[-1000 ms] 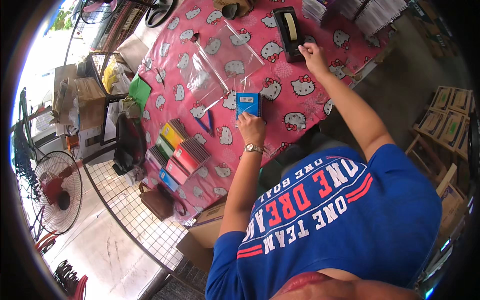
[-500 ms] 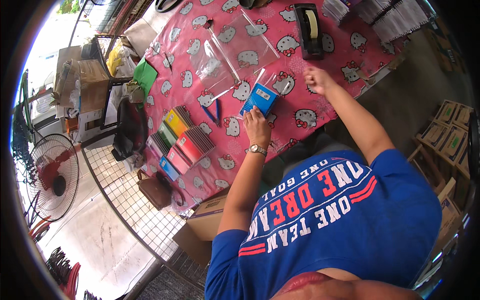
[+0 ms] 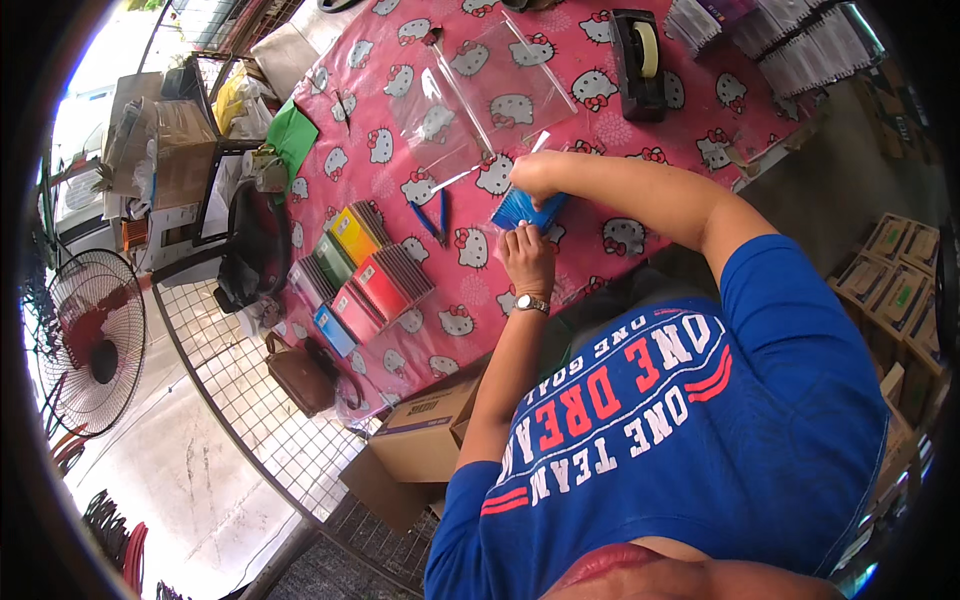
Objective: The person places stacks of small notebooks into clear plastic bags and seals them using tape.
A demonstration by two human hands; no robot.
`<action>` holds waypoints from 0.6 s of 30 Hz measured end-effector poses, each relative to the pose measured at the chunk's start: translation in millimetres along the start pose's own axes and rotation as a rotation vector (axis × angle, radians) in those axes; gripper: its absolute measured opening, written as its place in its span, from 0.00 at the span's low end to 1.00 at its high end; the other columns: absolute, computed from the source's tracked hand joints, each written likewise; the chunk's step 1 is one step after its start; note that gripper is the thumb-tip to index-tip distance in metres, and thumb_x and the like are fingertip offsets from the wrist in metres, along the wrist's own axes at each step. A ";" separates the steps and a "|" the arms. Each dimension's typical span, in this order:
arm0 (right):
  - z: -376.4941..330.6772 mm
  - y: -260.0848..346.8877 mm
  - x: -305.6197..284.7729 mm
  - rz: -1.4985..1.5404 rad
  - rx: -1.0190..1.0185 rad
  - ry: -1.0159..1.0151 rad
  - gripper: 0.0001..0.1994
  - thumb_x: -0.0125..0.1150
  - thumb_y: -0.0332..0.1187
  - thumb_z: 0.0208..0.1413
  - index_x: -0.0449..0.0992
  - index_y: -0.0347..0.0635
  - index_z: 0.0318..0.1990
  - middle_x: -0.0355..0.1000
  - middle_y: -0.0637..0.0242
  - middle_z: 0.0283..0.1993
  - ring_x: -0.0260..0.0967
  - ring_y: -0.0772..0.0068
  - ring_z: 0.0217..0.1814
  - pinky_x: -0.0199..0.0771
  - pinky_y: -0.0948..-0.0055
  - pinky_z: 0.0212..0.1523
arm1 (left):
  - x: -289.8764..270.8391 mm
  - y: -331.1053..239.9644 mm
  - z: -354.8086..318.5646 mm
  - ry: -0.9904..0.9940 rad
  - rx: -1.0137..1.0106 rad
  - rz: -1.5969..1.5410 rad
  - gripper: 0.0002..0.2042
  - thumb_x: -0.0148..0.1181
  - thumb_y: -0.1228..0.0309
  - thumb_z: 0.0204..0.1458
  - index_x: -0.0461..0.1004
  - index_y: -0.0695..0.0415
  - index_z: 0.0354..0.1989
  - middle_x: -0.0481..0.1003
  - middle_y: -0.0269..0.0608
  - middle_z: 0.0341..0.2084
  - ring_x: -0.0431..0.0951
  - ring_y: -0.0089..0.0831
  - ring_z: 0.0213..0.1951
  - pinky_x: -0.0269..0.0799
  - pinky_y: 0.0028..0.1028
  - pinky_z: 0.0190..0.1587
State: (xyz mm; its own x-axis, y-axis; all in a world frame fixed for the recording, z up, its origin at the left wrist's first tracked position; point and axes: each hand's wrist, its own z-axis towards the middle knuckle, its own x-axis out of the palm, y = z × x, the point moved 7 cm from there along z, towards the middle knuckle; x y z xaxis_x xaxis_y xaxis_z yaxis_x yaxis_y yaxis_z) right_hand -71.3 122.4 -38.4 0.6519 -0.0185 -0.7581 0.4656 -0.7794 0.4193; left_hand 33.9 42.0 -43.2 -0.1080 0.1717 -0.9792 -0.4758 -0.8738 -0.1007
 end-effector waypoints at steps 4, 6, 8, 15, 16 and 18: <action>-37.0 -30.7 -4.2 0.133 0.212 -0.256 0.21 0.73 0.42 0.35 0.77 0.38 0.35 0.76 0.54 0.37 0.75 0.55 0.40 0.75 0.60 0.39 | -38.4 -24.8 7.4 0.062 0.018 0.111 0.26 0.62 0.57 0.43 0.70 0.55 0.51 0.71 0.41 0.37 0.69 0.38 0.46 0.59 0.36 0.54; -71.4 -48.3 0.4 0.264 0.373 -0.538 0.20 0.69 0.44 0.40 0.74 0.36 0.34 0.75 0.54 0.36 0.75 0.54 0.38 0.75 0.56 0.39 | -47.9 -28.1 8.6 0.172 0.041 0.151 0.26 0.60 0.52 0.47 0.70 0.53 0.52 0.72 0.44 0.41 0.70 0.38 0.43 0.61 0.38 0.49; -103.6 -61.0 69.1 0.903 0.635 -0.500 0.22 0.65 0.47 0.47 0.72 0.36 0.39 0.75 0.55 0.38 0.74 0.55 0.42 0.75 0.53 0.41 | -72.8 -6.6 51.6 0.025 0.032 0.052 0.25 0.57 0.50 0.49 0.72 0.55 0.50 0.73 0.45 0.38 0.71 0.39 0.41 0.63 0.37 0.47; -100.3 50.3 72.8 2.163 0.198 -0.355 0.34 0.53 0.58 0.54 0.63 0.37 0.56 0.65 0.50 0.55 0.58 0.54 0.63 0.61 0.52 0.57 | 0.0 95.4 66.0 0.656 -0.308 -0.725 0.33 0.39 0.43 0.58 0.75 0.67 0.38 0.76 0.60 0.33 0.76 0.47 0.39 0.68 0.35 0.43; -121.3 38.6 61.9 2.067 0.302 -0.366 0.35 0.52 0.61 0.53 0.64 0.38 0.56 0.66 0.52 0.55 0.60 0.55 0.61 0.62 0.55 0.56 | -10.8 82.1 65.7 0.686 -0.286 -0.724 0.33 0.39 0.43 0.58 0.75 0.67 0.38 0.76 0.60 0.33 0.76 0.47 0.39 0.68 0.35 0.43; -145.8 12.4 44.9 1.736 0.446 -0.521 0.37 0.44 0.69 0.50 0.76 0.41 0.43 0.76 0.59 0.40 0.73 0.62 0.42 0.72 0.62 0.42 | -53.2 44.1 88.2 0.653 -0.188 -0.862 0.28 0.47 0.48 0.57 0.76 0.67 0.37 0.76 0.58 0.29 0.78 0.42 0.34 0.70 0.33 0.39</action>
State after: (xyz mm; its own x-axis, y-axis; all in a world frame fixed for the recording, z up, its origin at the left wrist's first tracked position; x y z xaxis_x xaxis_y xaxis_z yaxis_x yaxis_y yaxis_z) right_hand 51.0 203.3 5.5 -0.0990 -0.9693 0.2252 -0.6611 0.2333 0.7132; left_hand -58.3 34.5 19.9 0.7065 0.5326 -0.4661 -0.0225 -0.6414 -0.7669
